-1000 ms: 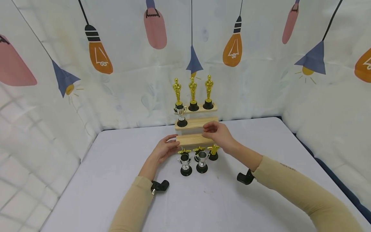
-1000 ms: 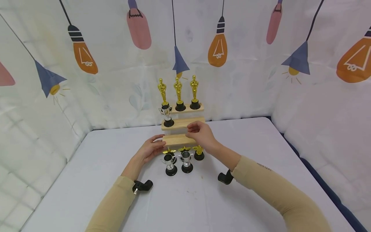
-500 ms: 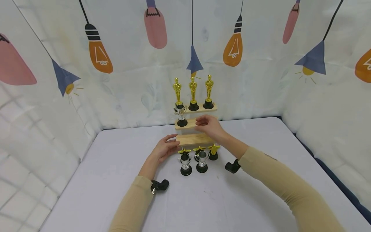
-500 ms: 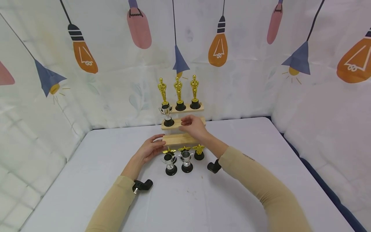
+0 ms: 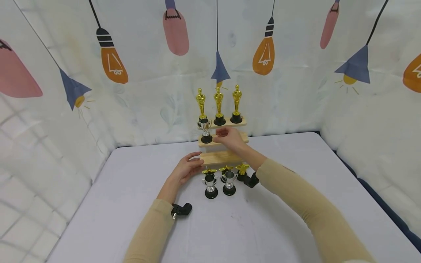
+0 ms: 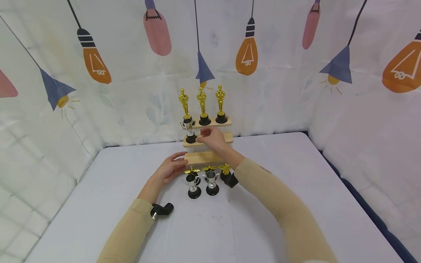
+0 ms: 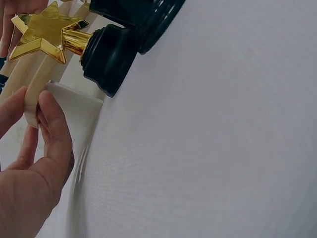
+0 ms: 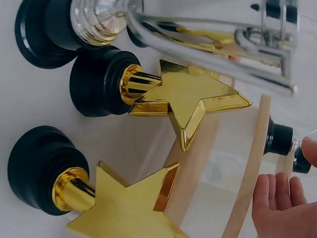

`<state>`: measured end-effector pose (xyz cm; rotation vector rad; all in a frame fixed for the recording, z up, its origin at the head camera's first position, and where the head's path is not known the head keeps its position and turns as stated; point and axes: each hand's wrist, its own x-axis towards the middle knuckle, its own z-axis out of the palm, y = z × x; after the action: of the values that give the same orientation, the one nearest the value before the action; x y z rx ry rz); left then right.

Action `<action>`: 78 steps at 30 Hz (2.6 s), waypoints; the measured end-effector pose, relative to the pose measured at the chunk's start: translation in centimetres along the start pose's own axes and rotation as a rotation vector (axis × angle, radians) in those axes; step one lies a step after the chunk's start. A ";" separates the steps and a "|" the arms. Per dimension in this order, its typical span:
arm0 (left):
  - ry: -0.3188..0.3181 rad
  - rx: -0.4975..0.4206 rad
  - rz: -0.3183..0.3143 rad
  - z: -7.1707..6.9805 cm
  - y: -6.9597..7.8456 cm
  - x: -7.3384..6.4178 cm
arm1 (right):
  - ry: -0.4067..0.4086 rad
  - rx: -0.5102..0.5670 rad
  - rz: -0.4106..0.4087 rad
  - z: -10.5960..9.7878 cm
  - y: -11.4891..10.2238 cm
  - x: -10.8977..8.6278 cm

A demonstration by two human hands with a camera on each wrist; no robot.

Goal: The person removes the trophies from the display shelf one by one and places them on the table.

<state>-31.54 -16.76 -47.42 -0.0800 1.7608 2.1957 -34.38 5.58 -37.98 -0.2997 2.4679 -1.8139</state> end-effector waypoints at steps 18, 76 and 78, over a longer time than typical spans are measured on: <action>-0.013 0.011 0.012 -0.2 0.0 0.0 | 0.008 -0.088 0.002 1.7 -0.5 2.1; -0.011 0.011 0.024 -0.1 -0.3 -0.1 | -0.054 -0.116 -0.012 0.5 -1.9 -1.5; -0.011 0.011 0.025 -0.1 -0.3 0.0 | -0.058 -0.118 -0.004 0.2 -1.9 -1.9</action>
<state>-31.44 -16.82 -47.76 -0.0440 1.7775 2.1993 -32.28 5.22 -36.39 -0.3591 2.5403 -1.6403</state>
